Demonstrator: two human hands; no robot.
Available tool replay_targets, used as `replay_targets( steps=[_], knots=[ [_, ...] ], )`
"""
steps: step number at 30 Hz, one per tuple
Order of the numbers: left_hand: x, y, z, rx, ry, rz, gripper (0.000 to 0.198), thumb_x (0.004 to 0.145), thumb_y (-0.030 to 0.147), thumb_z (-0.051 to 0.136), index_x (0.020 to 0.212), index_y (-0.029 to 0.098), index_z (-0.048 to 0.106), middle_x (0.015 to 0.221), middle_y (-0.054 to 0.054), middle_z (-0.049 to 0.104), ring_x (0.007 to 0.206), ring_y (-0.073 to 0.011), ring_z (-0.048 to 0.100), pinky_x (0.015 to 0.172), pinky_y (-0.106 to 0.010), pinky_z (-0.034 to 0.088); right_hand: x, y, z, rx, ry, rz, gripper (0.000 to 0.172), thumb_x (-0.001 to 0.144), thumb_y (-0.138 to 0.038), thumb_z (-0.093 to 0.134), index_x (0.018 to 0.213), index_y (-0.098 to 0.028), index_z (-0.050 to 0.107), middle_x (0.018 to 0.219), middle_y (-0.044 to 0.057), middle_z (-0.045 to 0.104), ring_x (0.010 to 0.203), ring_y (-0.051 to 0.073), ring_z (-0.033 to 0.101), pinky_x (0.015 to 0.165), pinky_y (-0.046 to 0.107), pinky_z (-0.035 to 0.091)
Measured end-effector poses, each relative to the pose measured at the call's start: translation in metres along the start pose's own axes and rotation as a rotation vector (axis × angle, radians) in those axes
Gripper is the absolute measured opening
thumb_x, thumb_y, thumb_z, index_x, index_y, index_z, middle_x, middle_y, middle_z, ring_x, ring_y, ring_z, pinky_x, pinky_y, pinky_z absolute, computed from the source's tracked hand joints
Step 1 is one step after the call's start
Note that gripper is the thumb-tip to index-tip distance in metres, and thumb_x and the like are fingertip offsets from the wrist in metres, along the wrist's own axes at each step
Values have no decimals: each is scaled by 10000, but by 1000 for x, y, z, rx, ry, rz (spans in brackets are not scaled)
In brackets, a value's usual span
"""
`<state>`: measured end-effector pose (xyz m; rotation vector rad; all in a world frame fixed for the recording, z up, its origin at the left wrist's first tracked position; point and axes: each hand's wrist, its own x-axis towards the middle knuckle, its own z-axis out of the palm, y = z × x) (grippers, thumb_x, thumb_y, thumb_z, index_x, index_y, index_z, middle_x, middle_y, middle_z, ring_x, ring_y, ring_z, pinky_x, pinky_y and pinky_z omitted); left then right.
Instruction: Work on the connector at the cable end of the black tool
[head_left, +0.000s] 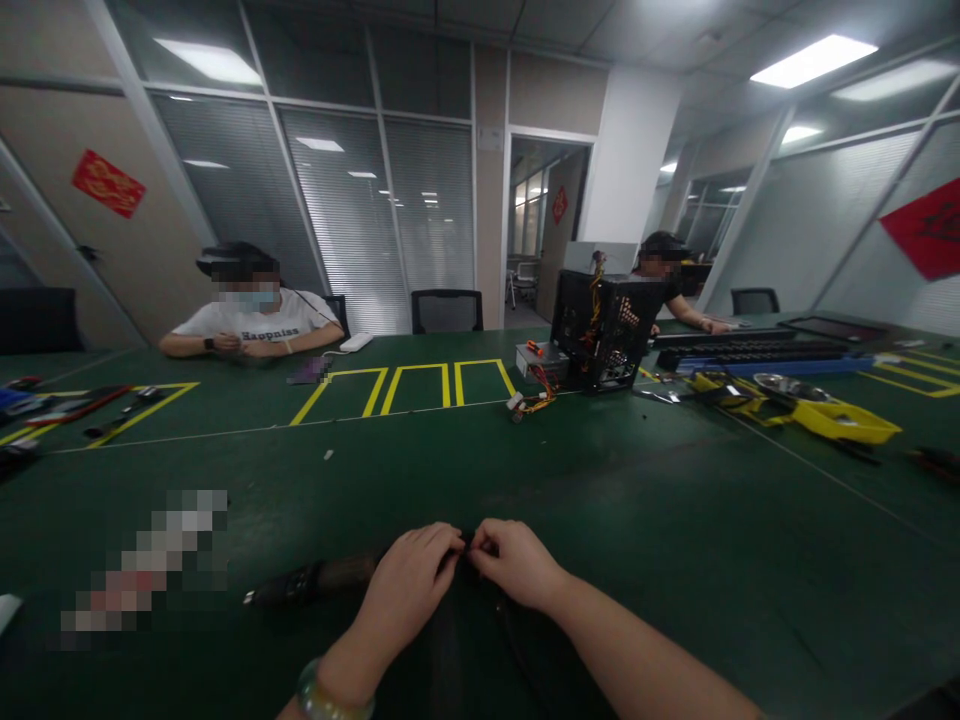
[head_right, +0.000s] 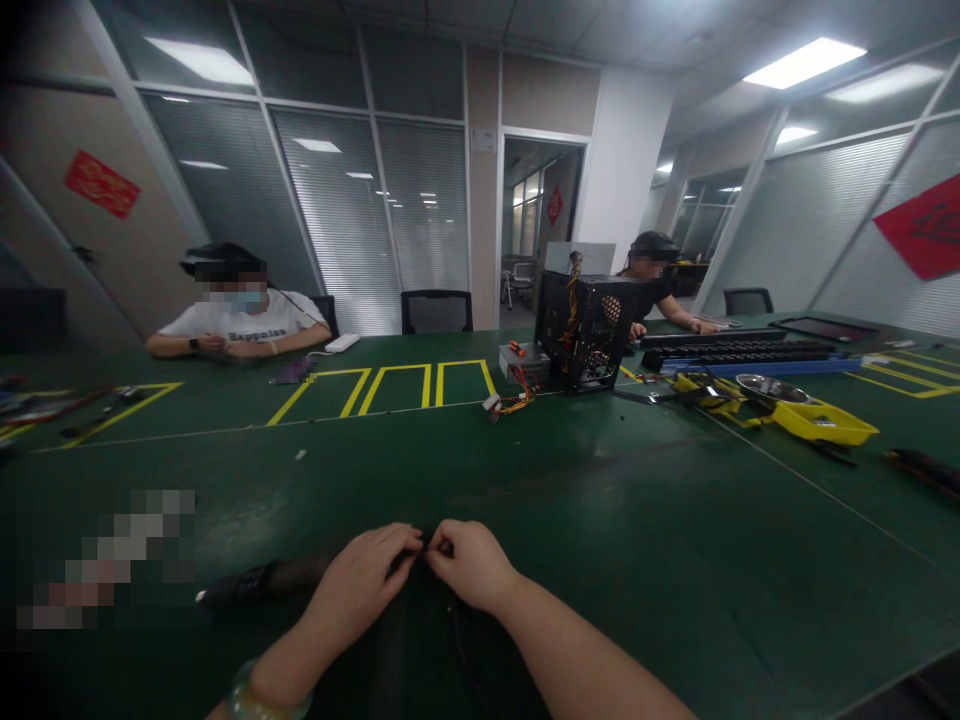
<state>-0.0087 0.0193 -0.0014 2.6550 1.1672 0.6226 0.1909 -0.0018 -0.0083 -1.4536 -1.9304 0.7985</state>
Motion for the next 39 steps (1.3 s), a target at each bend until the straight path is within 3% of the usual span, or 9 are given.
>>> replay_targets(
  steps=[24, 39],
  knots=[
    [-1, 2, 3, -24, 65, -11, 168, 830, 137, 539, 956, 228, 604, 1047, -24, 647, 998, -216, 600, 895, -391, 466, 2, 8, 4, 82, -10, 2, 61, 831, -234, 630, 849, -190, 668, 749, -18, 687, 668, 113, 619, 563, 178, 396],
    [-2, -4, 4, -27, 34, -10, 166, 894, 208, 532, 1007, 266, 639, 1128, 1, 656, 1078, -210, 594, 958, -409, 451, 3, 11, 5, 70, -19, -4, 78, 845, -251, 608, 851, -201, 667, 720, -22, 692, 640, 112, 623, 553, 175, 395]
  ],
)
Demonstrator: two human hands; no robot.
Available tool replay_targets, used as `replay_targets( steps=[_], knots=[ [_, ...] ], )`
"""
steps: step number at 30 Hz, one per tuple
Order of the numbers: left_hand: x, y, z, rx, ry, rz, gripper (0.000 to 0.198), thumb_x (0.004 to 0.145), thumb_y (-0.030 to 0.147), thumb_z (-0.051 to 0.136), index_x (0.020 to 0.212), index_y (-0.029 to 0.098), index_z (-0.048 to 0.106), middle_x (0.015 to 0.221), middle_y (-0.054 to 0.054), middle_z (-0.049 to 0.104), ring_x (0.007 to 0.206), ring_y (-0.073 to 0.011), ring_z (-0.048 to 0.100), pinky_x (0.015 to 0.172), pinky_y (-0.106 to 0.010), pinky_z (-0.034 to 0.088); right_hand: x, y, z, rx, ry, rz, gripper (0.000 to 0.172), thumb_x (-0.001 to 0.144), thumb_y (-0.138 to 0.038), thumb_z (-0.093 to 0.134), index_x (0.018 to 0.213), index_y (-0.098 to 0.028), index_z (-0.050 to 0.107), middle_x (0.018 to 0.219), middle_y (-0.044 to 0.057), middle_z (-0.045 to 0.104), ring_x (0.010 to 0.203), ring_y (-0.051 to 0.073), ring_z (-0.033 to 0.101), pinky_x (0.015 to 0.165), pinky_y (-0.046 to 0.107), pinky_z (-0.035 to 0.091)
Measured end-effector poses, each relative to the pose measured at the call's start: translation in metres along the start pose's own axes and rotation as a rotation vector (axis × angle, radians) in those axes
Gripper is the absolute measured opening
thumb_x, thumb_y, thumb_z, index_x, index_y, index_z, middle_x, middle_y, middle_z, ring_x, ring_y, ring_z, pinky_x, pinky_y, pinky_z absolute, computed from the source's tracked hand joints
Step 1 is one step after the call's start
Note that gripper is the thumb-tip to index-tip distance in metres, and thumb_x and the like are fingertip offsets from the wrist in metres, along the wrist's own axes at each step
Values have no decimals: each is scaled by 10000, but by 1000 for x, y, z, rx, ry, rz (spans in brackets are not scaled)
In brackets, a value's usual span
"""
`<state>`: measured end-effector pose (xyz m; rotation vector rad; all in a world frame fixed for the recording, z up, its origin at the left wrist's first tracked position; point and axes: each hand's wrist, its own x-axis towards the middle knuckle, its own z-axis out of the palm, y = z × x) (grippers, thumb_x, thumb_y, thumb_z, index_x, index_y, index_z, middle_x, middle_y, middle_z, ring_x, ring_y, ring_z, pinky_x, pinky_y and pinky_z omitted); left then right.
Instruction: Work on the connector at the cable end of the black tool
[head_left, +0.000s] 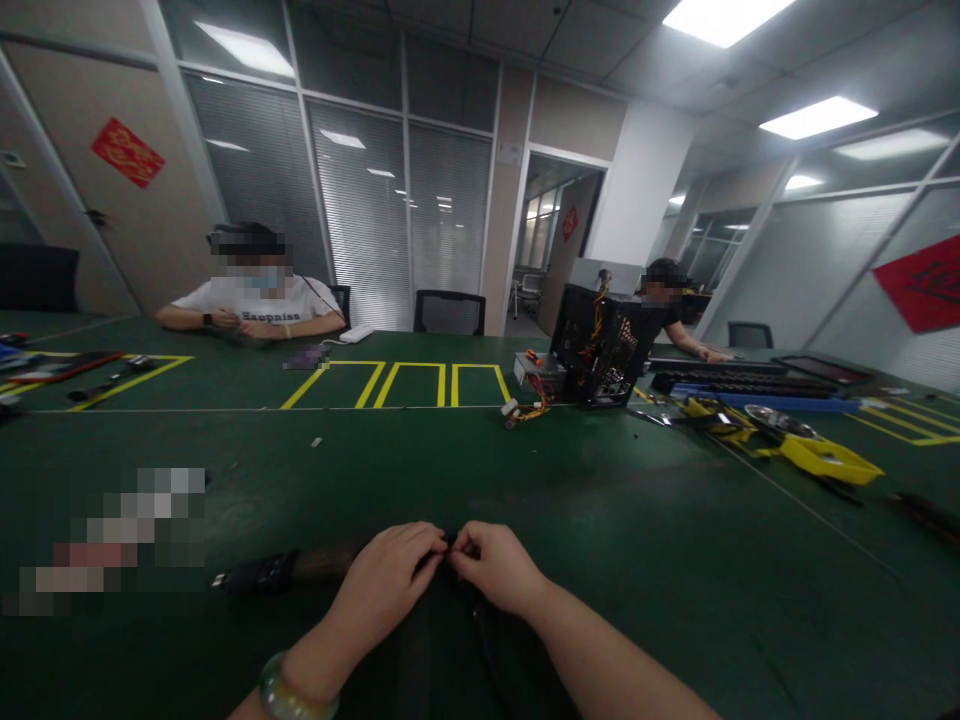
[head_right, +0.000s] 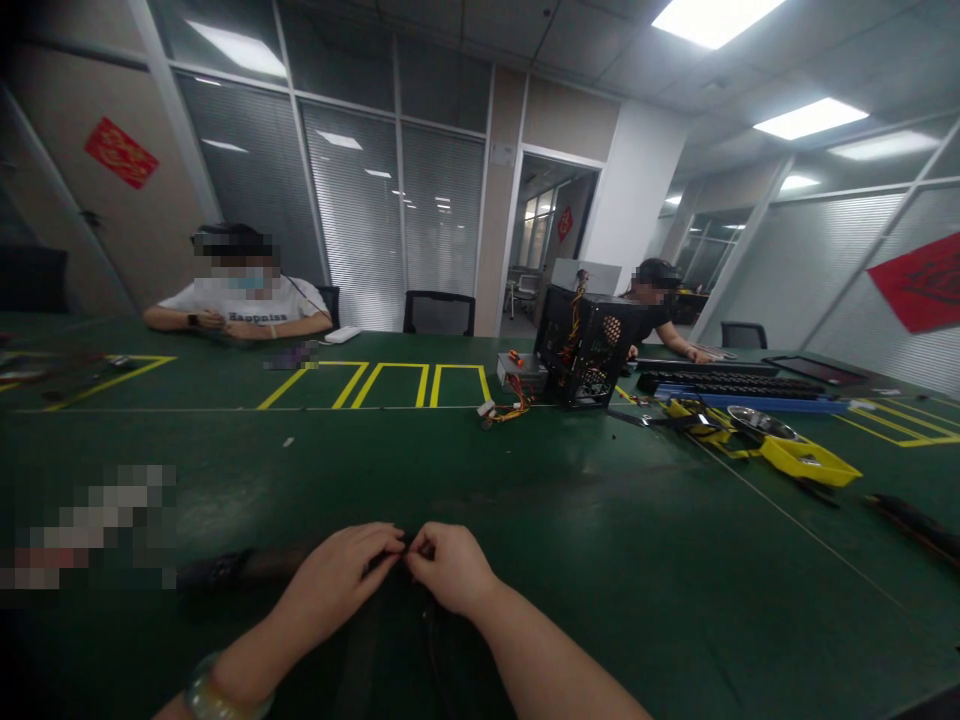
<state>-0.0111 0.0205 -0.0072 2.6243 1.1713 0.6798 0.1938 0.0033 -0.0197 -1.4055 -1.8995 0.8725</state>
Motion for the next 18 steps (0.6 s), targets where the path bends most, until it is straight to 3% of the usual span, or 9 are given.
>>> replay_targets(
  steps=[10, 18],
  knots=[
    [2, 6, 0, 32, 20, 2, 184, 836, 163, 555, 979, 240, 641, 1060, -18, 664, 993, -214, 615, 895, -384, 474, 1, -2, 1, -67, 24, -9, 65, 798, -238, 636, 833, -204, 679, 742, -22, 693, 658, 110, 621, 549, 177, 382],
    [0, 0, 2, 36, 39, 67, 192, 901, 204, 522, 1019, 244, 669, 1106, -23, 668, 1055, -202, 608, 940, -376, 473, 1, 1, 3, -50, 5, -11, 79, 818, -241, 618, 838, -191, 675, 738, -12, 704, 656, 116, 632, 560, 183, 399]
  ],
)
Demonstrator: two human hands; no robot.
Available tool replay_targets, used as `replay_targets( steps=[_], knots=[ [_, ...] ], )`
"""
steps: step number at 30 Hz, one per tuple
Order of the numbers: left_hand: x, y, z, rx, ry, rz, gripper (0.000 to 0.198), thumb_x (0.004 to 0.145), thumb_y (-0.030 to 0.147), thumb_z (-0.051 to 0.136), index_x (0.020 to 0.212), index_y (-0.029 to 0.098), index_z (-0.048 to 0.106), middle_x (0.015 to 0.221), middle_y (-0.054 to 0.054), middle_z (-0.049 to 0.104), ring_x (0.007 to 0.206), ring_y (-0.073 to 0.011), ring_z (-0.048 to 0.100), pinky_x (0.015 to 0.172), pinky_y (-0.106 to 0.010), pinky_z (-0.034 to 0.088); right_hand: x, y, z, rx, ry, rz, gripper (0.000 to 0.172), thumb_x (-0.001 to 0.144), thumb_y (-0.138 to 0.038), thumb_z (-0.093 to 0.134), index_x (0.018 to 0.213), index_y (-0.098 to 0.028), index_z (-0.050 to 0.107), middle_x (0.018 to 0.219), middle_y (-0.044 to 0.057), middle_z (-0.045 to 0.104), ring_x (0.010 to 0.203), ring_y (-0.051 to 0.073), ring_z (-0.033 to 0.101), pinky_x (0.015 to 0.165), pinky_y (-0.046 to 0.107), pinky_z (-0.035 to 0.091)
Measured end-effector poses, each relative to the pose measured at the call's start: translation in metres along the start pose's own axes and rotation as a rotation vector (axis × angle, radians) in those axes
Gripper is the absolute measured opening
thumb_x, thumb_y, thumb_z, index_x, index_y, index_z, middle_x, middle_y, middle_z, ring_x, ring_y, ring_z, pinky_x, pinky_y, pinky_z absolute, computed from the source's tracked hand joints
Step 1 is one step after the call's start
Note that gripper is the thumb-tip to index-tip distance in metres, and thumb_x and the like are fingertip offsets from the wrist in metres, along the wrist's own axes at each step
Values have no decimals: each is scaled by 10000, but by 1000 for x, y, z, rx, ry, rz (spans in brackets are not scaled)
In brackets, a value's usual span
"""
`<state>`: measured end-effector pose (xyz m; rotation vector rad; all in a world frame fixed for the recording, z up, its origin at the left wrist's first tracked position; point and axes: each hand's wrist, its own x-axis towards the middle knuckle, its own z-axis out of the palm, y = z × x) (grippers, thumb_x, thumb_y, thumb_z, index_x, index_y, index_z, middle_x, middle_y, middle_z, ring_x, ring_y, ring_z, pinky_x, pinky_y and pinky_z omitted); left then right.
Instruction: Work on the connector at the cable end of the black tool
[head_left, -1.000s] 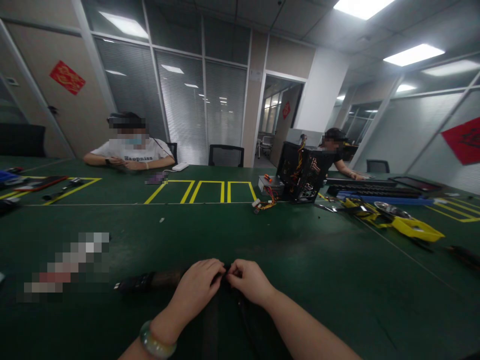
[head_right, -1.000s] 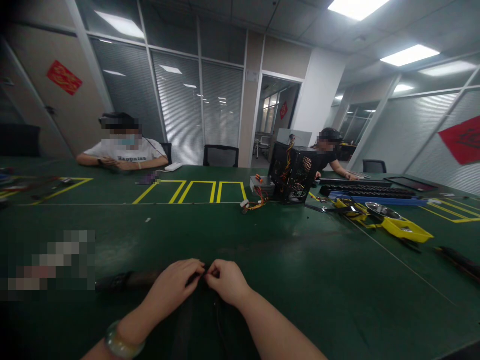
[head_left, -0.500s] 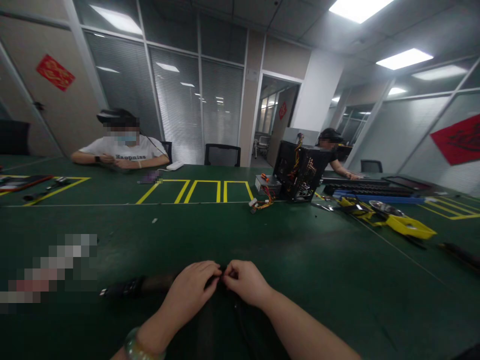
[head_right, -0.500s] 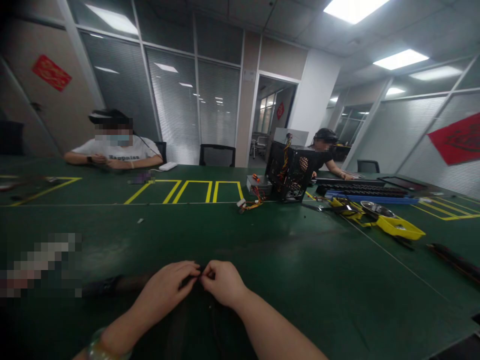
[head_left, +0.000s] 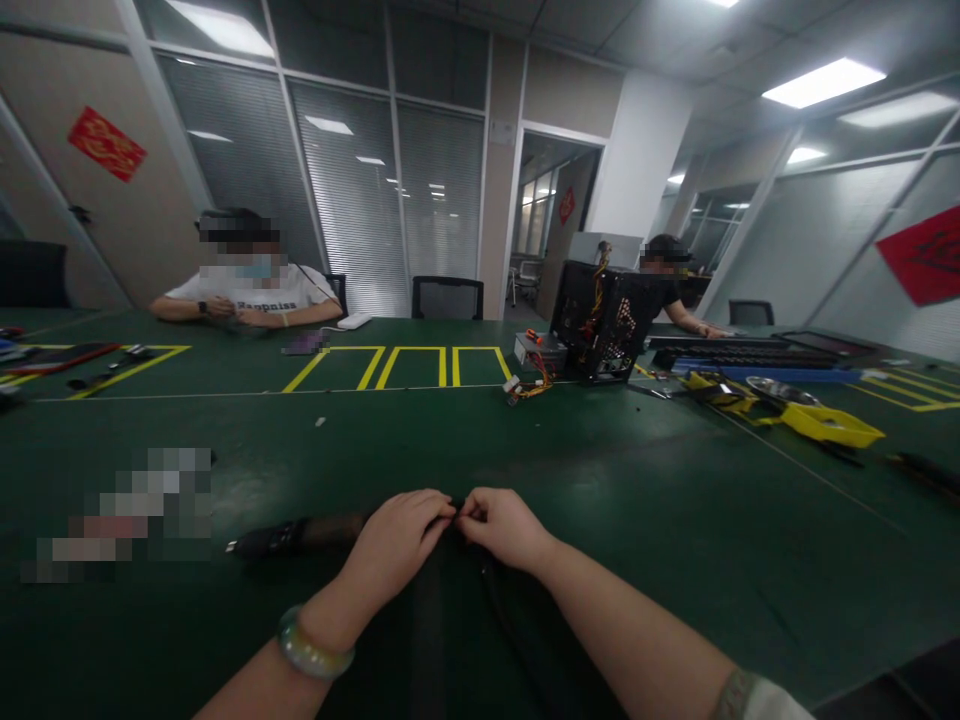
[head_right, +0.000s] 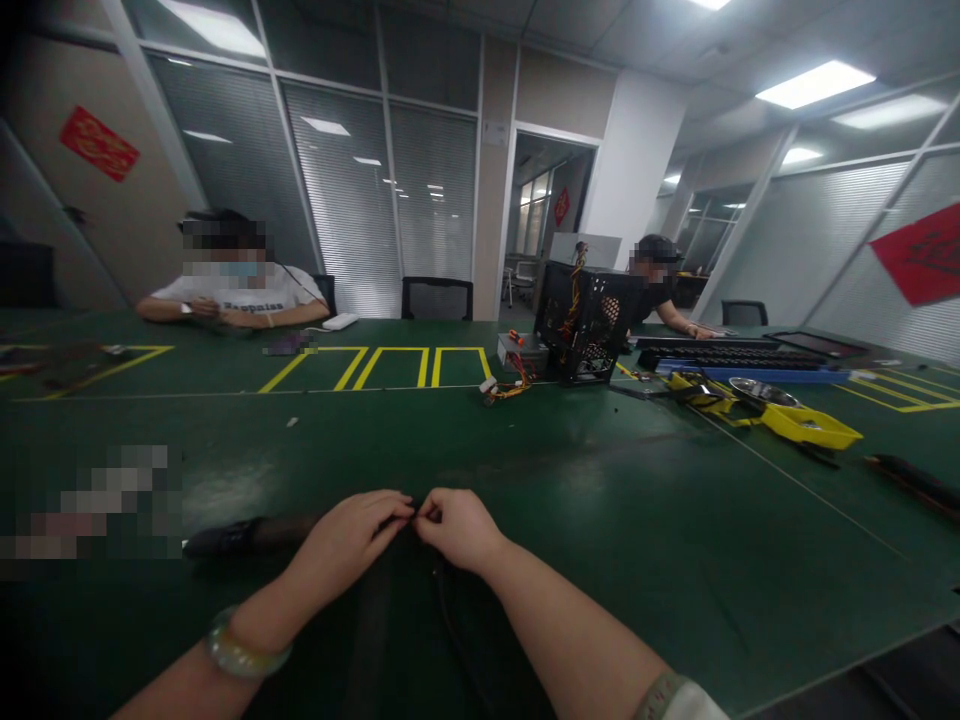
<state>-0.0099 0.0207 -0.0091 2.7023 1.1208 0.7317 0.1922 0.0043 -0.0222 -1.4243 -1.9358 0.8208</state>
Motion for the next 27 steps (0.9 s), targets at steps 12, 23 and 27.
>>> replay_targets(
  steps=[12, 23, 27],
  knots=[
    [0, 2, -1, -2, -8, -32, 139, 898, 210, 543, 972, 240, 656, 1044, -15, 666, 983, -196, 620, 889, -351, 483, -1, -5, -3, 22, -23, 34, 98, 851, -265, 625, 854, -181, 676, 722, -6, 711, 664, 123, 643, 580, 188, 415],
    [0, 5, -4, -22, -30, -27, 139, 900, 170, 541, 968, 237, 642, 1048, -8, 653, 989, -190, 603, 899, -351, 461, -2, -6, -4, 53, -28, 8, 114, 864, -280, 612, 861, -185, 675, 713, -8, 707, 650, 127, 647, 572, 193, 415],
    [-1, 6, -6, -19, -24, -24, 152, 886, 154, 548, 988, 229, 631, 1062, -17, 646, 1004, -198, 596, 909, -367, 454, -3, -10, -5, 58, -33, 8, 109, 863, -274, 611, 850, -187, 676, 714, -11, 705, 653, 130, 649, 586, 199, 424]
  ],
)
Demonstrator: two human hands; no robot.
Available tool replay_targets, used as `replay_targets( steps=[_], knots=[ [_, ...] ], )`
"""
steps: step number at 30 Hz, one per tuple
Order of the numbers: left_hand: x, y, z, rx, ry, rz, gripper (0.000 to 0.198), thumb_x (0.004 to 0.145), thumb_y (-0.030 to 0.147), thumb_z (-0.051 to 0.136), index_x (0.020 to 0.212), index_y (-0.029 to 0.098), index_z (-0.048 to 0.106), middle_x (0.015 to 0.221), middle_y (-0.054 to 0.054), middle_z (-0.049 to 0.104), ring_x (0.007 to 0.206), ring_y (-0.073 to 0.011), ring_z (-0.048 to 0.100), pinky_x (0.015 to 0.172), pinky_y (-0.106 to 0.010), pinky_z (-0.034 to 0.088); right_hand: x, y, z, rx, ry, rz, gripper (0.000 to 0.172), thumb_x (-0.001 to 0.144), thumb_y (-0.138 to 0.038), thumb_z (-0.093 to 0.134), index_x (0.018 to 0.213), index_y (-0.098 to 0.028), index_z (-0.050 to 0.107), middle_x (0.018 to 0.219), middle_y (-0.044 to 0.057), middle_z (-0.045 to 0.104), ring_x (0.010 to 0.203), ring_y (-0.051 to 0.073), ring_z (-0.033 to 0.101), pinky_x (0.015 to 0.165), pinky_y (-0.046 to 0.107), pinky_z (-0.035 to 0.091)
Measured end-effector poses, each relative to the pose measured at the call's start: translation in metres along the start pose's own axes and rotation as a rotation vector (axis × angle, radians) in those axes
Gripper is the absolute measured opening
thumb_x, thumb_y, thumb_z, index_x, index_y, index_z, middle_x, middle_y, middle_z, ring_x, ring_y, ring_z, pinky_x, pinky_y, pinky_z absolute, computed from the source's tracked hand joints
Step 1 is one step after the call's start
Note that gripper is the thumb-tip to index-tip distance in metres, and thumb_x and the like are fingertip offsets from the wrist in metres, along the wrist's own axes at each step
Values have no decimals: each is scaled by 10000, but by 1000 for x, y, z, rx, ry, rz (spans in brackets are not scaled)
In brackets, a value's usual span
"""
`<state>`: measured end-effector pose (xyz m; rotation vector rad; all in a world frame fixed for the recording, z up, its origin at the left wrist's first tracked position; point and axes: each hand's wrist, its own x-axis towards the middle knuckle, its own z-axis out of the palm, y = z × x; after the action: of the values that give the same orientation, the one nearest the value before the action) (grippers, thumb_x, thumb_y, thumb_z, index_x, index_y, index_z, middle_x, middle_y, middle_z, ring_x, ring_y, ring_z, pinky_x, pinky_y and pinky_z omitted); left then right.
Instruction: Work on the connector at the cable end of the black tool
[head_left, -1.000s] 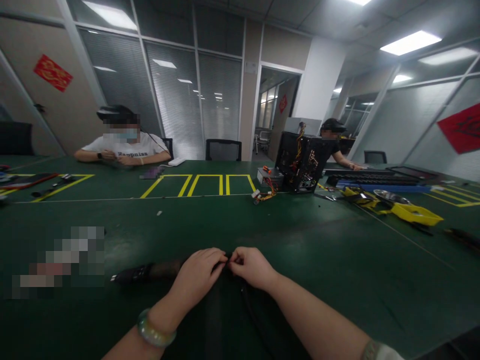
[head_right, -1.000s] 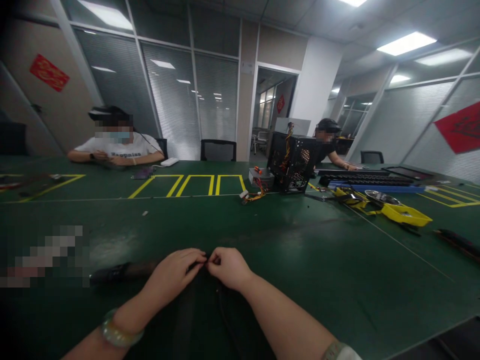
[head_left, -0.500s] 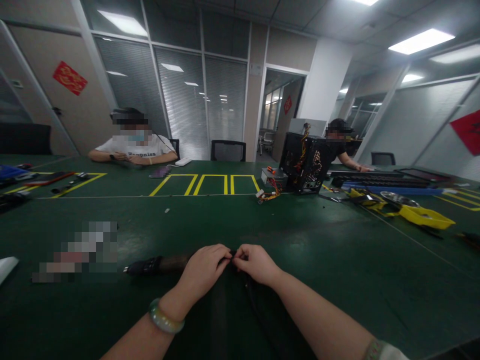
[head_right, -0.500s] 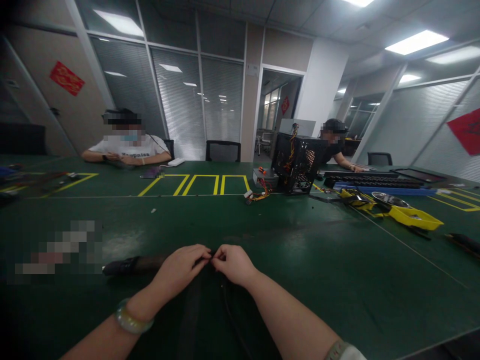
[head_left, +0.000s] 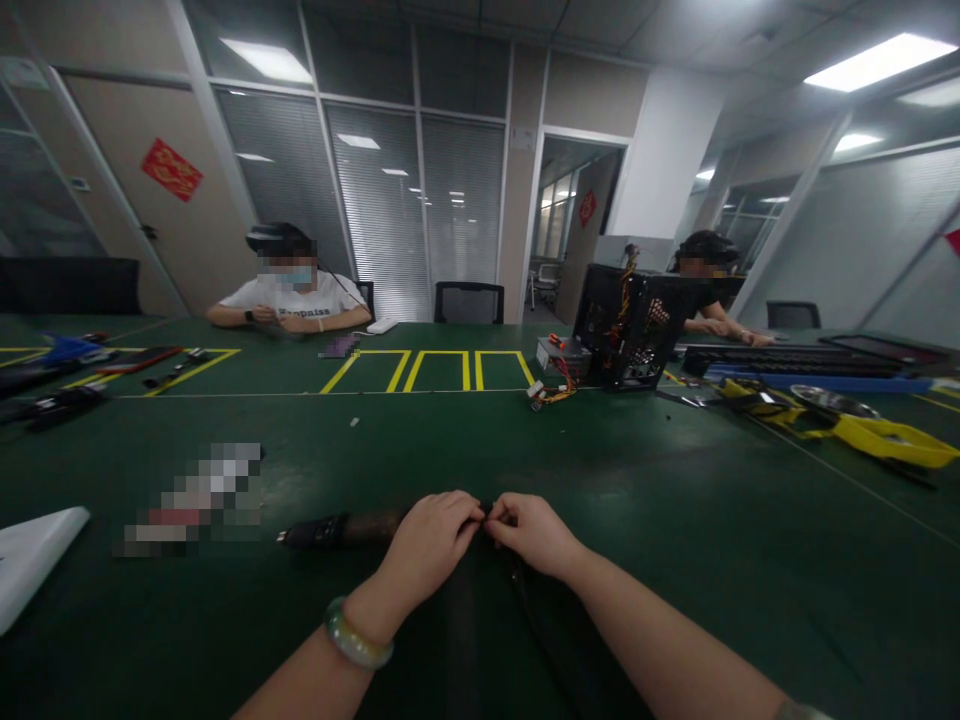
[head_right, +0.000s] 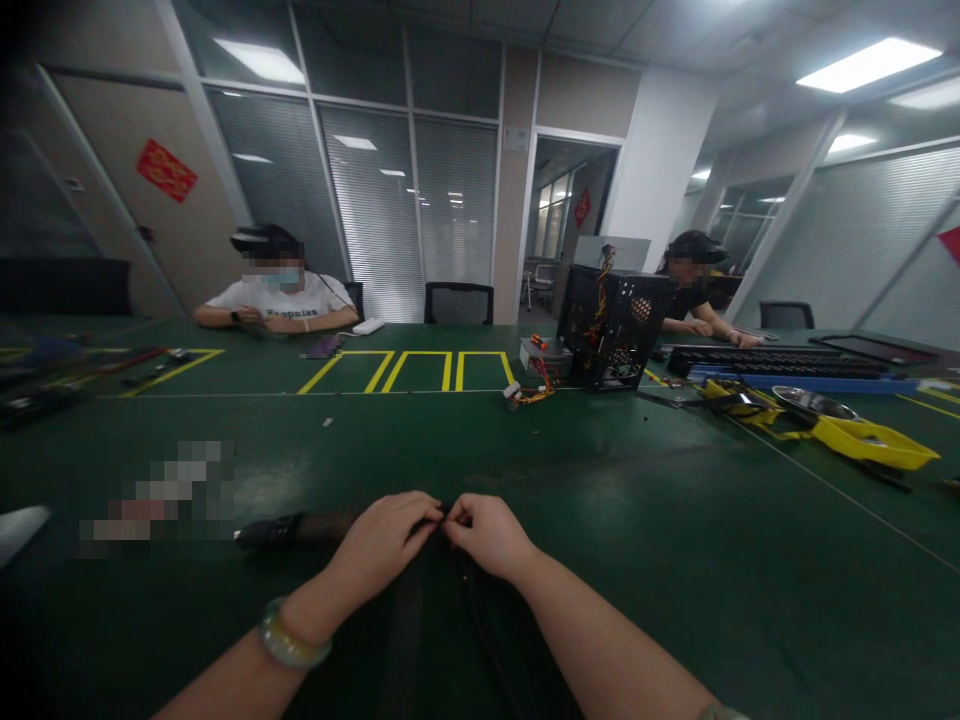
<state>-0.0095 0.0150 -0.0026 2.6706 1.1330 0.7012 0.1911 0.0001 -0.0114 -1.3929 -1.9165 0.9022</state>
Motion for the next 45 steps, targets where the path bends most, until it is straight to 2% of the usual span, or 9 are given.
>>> replay_targets(
  steps=[5, 18, 29, 36, 45],
  knots=[
    [-1, 1, -2, 6, 7, 15, 151, 901, 170, 539, 1003, 226, 634, 1082, -20, 645, 1033, -195, 590, 915, -364, 453, 0, -3, -1, 5, -17, 35, 99, 859, -256, 609, 853, -183, 675, 719, -8, 708, 643, 131, 644, 591, 203, 428],
    [-1, 7, -9, 26, -17, 1, 125, 912, 187, 550, 1001, 212, 636, 1044, -24, 643, 995, -192, 588, 892, -358, 446, 2, 1, 2, 8, -20, 18, 128, 861, -284, 589, 818, -185, 659, 689, -11, 678, 641, 139, 625, 587, 217, 415],
    [-3, 5, -7, -18, 24, -7, 129, 929, 193, 537, 1006, 218, 638, 1043, -15, 645, 994, -189, 583, 910, -360, 427, 1, -6, -2, -1, -53, 43, 130, 869, -289, 573, 847, -191, 656, 715, -12, 686, 657, 141, 631, 601, 219, 424],
    [-2, 5, -6, -2, 11, -26, 112, 945, 240, 538, 990, 218, 638, 1028, -1, 648, 969, -174, 588, 880, -346, 429, 2, -6, -3, -14, -60, 40, 129, 870, -289, 568, 839, -197, 654, 727, -14, 690, 683, 147, 644, 623, 228, 431],
    [-1, 5, -7, 15, -3, -13, 111, 930, 208, 553, 1005, 207, 634, 1033, -20, 646, 987, -181, 588, 894, -349, 428, 4, -5, -2, -37, -66, 32, 145, 873, -309, 564, 820, -203, 647, 713, -18, 679, 673, 146, 630, 619, 233, 414]
  ],
)
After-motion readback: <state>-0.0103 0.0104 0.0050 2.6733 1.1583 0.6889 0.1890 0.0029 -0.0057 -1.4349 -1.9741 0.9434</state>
